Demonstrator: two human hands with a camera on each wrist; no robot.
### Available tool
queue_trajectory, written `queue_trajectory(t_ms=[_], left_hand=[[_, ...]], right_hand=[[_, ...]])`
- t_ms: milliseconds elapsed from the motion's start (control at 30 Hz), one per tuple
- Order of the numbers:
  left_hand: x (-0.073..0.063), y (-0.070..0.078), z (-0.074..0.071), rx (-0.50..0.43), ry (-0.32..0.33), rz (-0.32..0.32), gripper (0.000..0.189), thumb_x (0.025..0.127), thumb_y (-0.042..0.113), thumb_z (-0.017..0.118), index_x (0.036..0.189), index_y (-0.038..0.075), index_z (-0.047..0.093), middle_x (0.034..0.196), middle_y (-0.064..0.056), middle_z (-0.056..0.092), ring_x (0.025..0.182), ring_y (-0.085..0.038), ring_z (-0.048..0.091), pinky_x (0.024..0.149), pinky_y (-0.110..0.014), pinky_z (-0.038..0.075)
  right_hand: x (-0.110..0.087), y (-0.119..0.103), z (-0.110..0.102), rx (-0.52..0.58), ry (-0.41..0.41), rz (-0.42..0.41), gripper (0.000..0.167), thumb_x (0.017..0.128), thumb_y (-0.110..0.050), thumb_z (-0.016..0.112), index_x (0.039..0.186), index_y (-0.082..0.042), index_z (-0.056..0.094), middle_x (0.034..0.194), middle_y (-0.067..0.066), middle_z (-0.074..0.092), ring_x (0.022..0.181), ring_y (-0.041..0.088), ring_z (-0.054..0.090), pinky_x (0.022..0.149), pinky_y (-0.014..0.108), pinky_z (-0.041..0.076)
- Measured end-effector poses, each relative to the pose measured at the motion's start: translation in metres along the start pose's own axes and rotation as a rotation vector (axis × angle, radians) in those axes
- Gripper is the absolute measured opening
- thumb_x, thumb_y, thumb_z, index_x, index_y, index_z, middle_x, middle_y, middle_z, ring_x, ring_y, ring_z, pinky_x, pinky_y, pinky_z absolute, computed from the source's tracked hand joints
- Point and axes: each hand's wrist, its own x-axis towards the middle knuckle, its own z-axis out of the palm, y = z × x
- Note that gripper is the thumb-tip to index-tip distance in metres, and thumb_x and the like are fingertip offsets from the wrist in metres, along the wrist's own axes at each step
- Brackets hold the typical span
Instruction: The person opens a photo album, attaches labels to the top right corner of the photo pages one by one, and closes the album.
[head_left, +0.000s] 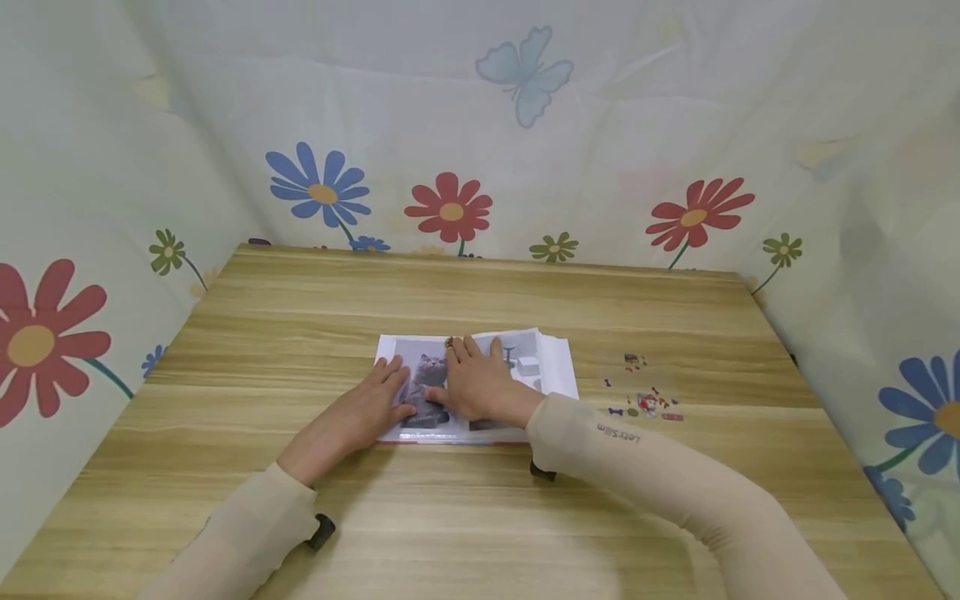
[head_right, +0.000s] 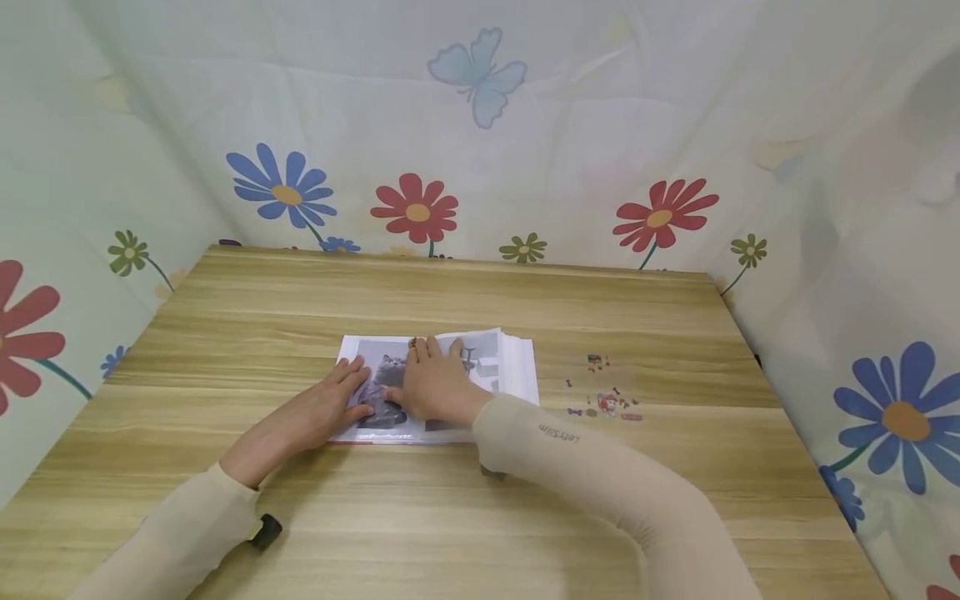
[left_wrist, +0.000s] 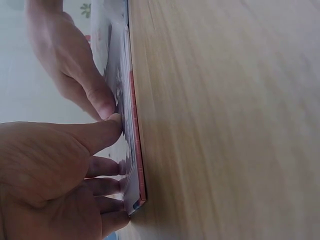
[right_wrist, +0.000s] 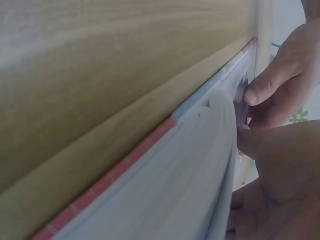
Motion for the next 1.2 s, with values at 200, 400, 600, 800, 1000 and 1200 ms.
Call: queue_trajectory(t_ms=[200,400,600,800,1000,1200], left_hand=[[0.0,0.001,-0.001,-0.005,0.002,0.003,0.062,0.104,0.021,0.063,0.148,-0.016,0.041,0.159,-0.037,0.027,0.147,-0.055,0.025,0.119,-0.06,0.026],[0.002,0.002,-0.001,-0.001,-0.013,-0.004,0.063,0.104,0.023,0.063,0.149,-0.015,0.04,0.161,-0.035,0.026,0.148,-0.054,0.024,0.12,-0.059,0.025],[0.002,0.003,-0.001,-0.007,-0.03,-0.01,0.064,0.105,0.023,0.063,0.15,-0.015,0.039,0.161,-0.035,0.025,0.149,-0.053,0.023,0.12,-0.059,0.024],[0.002,0.005,-0.003,-0.008,-0.029,-0.012,0.062,0.105,0.023,0.062,0.15,-0.014,0.04,0.161,-0.035,0.025,0.148,-0.053,0.024,0.12,-0.059,0.024],[0.002,0.005,-0.003,-0.006,-0.04,-0.028,0.063,0.105,0.024,0.062,0.151,-0.013,0.039,0.162,-0.034,0.024,0.149,-0.053,0.022,0.121,-0.059,0.024],[0.003,0.005,-0.004,0.009,-0.058,-0.048,0.064,0.105,0.025,0.061,0.152,-0.012,0.038,0.163,-0.033,0.023,0.15,-0.052,0.021,0.121,-0.06,0.023]], right_hand=[[0.0,0.003,-0.001,-0.008,0.016,0.0,0.088,0.102,-0.069,0.039,0.161,-0.003,0.033,0.168,0.014,0.027,0.155,0.031,0.023,0.119,0.069,0.017],[0.0,0.01,-0.001,-0.002,0.018,-0.015,0.087,0.102,-0.069,0.039,0.162,-0.007,0.033,0.169,0.011,0.027,0.155,0.029,0.023,0.119,0.07,0.016],[-0.002,0.018,-0.001,0.048,0.019,-0.047,0.082,0.103,-0.065,0.044,0.162,-0.008,0.033,0.168,0.011,0.028,0.156,0.029,0.023,0.119,0.071,0.013],[-0.003,0.028,-0.005,0.05,-0.018,-0.096,0.079,0.103,-0.062,0.047,0.163,-0.012,0.032,0.169,0.007,0.026,0.157,0.03,0.019,0.118,0.073,0.011],[0.003,0.041,-0.007,0.007,-0.047,-0.127,0.075,0.104,-0.062,0.045,0.164,-0.021,0.031,0.17,-0.002,0.025,0.157,0.031,0.016,0.12,0.071,0.01],[0.006,0.047,-0.007,0.008,-0.055,-0.138,0.075,0.104,-0.061,0.044,0.165,-0.02,0.029,0.17,-0.003,0.025,0.157,0.032,0.015,0.12,0.07,0.01]])
